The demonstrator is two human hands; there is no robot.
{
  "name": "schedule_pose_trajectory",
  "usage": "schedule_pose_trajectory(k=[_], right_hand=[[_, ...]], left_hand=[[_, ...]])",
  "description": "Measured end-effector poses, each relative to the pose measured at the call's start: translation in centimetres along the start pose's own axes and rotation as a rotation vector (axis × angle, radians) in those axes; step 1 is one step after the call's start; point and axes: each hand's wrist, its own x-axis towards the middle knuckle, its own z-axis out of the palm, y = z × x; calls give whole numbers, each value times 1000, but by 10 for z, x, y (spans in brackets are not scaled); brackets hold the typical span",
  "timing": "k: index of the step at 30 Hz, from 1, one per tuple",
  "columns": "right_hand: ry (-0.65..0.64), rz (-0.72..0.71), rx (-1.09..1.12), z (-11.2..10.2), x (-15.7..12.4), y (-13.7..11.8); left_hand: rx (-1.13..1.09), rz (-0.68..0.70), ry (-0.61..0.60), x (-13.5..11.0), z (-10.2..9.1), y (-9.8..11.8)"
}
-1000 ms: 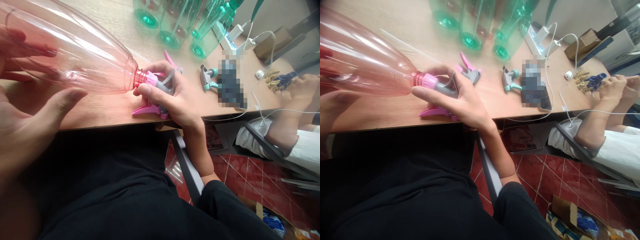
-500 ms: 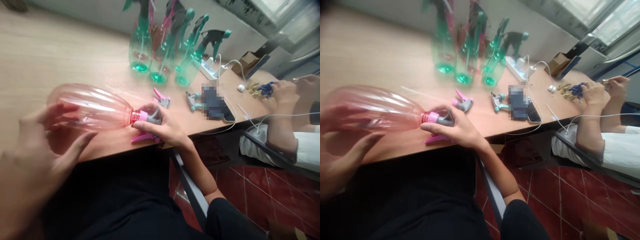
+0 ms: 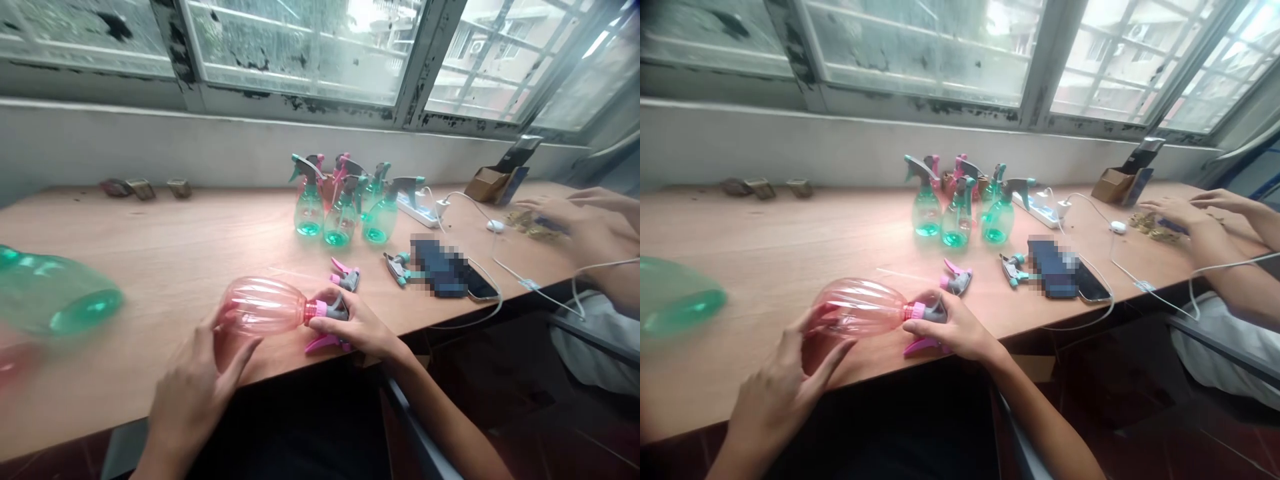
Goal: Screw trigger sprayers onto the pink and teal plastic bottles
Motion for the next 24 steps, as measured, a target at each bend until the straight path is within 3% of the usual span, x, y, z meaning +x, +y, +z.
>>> schedule_pose_trajectory(k=[8, 24], right_hand=[[-6, 15, -33, 5, -4, -1], [-3, 105, 8, 10, -8, 3]], left_hand=[[-17, 122, 41, -2, -4, 3], [-151, 97, 44, -7, -9, 2]])
